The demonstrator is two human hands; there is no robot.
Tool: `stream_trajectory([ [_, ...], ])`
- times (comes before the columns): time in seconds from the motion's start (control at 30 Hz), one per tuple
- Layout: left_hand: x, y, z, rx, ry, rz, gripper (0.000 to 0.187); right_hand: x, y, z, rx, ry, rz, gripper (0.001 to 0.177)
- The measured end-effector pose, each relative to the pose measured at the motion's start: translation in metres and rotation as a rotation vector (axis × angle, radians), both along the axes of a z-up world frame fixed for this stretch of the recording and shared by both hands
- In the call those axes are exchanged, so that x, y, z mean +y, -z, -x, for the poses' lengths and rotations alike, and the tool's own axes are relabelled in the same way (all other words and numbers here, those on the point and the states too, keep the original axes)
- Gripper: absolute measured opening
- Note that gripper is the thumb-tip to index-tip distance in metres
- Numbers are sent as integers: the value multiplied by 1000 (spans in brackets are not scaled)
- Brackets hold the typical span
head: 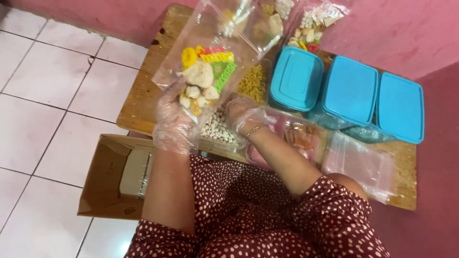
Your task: Packaging various snacks into small plastic bags
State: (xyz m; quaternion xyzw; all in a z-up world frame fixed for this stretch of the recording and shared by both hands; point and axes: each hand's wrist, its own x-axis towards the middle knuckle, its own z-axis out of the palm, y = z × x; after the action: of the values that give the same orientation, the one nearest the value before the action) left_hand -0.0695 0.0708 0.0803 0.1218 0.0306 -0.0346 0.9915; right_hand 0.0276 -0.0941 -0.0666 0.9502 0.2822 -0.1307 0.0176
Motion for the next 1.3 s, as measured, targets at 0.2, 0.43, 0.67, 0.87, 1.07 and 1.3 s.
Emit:
stream_trajectory([
  [0.2,16,21,-7,-63,103,-104,21,-12,16,-13,50,218,-87,36],
  [0.43,12,36,-6,-25,131,-149,24,-28,6,-19,292,376,-782,20],
  [0.67,4,-18,13,57,84,-156,14,-65,-140,29,931,845,-1400,14],
  [0.87,7,44,-13,76,58,-182,34,-137,-176,21,700,306,-1653,12],
  [1.07,-3,43,-13,233,71,-286,59,-156,-206,22,219,303,-1684,13],
  [1.3,-8,45,-14,309,143,-390,65,-139,-197,26,29,298,-1928,13],
])
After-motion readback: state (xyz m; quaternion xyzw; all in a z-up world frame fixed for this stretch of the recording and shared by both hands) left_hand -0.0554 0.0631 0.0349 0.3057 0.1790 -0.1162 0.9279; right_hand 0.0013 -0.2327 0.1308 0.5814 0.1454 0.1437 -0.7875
